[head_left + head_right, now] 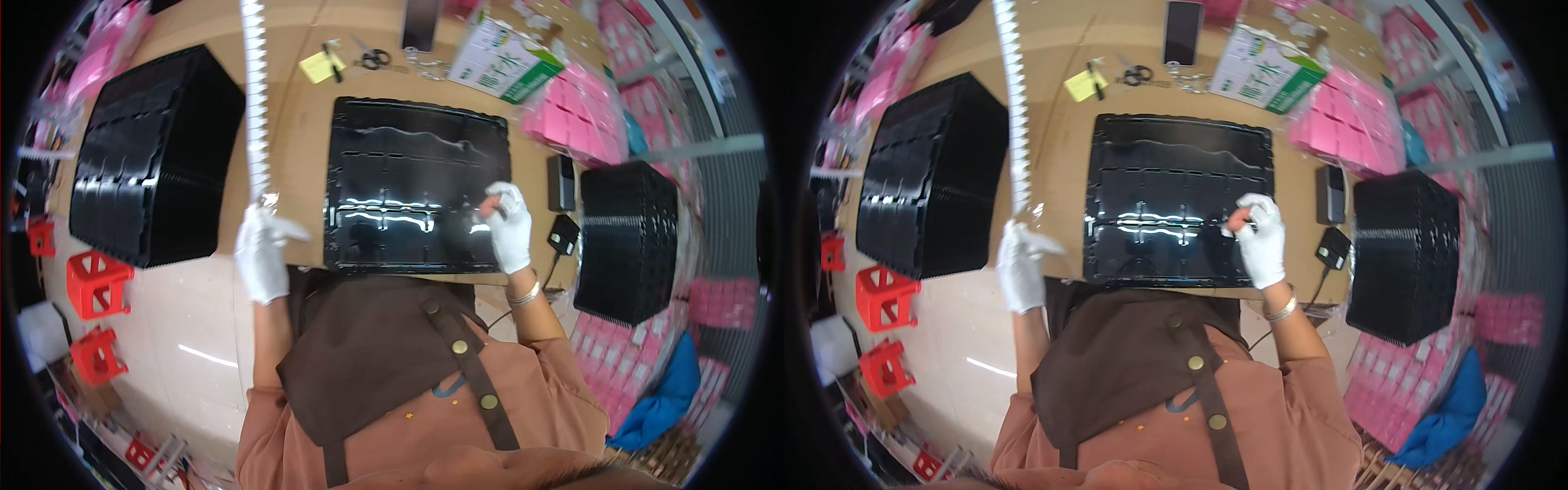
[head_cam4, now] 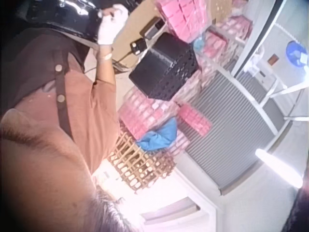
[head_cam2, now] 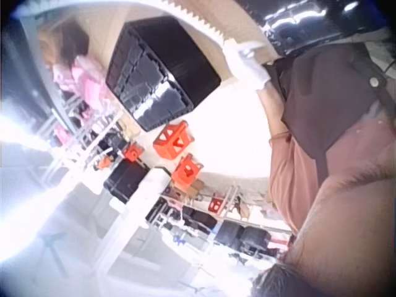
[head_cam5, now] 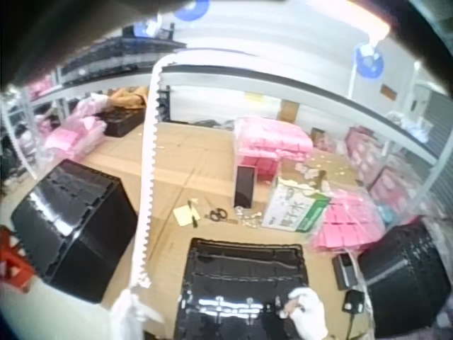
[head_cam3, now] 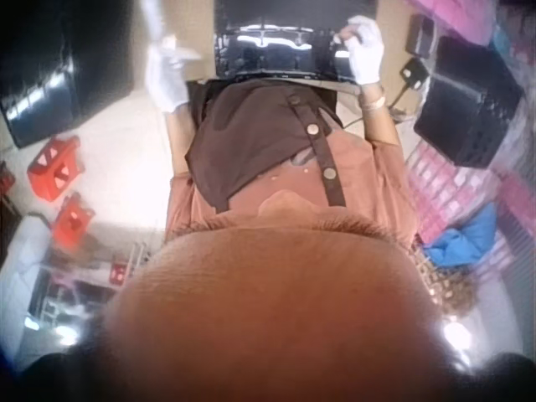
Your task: The person peels adhesive tabs from a strip and sticks them onto the corners of a black plastic tray. They place a pink foam grid insert into the tray, press it down by hand, and set the assembled tray aside, repeating the process on additional trays.
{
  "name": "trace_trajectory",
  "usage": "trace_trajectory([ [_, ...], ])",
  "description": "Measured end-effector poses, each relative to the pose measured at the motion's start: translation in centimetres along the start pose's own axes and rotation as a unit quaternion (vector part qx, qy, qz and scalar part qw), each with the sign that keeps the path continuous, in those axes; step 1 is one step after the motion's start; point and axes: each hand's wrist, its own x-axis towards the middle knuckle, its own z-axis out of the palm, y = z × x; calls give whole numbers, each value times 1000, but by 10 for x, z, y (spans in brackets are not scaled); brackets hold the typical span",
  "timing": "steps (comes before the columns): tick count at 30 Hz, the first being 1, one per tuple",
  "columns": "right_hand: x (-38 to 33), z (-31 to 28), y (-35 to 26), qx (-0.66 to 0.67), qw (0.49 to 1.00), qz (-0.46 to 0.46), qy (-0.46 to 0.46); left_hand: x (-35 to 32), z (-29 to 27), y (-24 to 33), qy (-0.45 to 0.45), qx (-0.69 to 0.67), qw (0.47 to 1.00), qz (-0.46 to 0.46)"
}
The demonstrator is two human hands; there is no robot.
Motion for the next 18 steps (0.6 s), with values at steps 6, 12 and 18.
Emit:
trace_trajectory([
  [6,-48,-43,60,-330,939,-71,-65,7,-23,-7,86,32,996,-6],
  [12,-57,-24,69,-401,911,-81,50,6,-1,-19,54,55,997,-32],
  [18,-48,-57,80,-164,984,-7,-72,7,-6,-2,45,207,977,4],
])
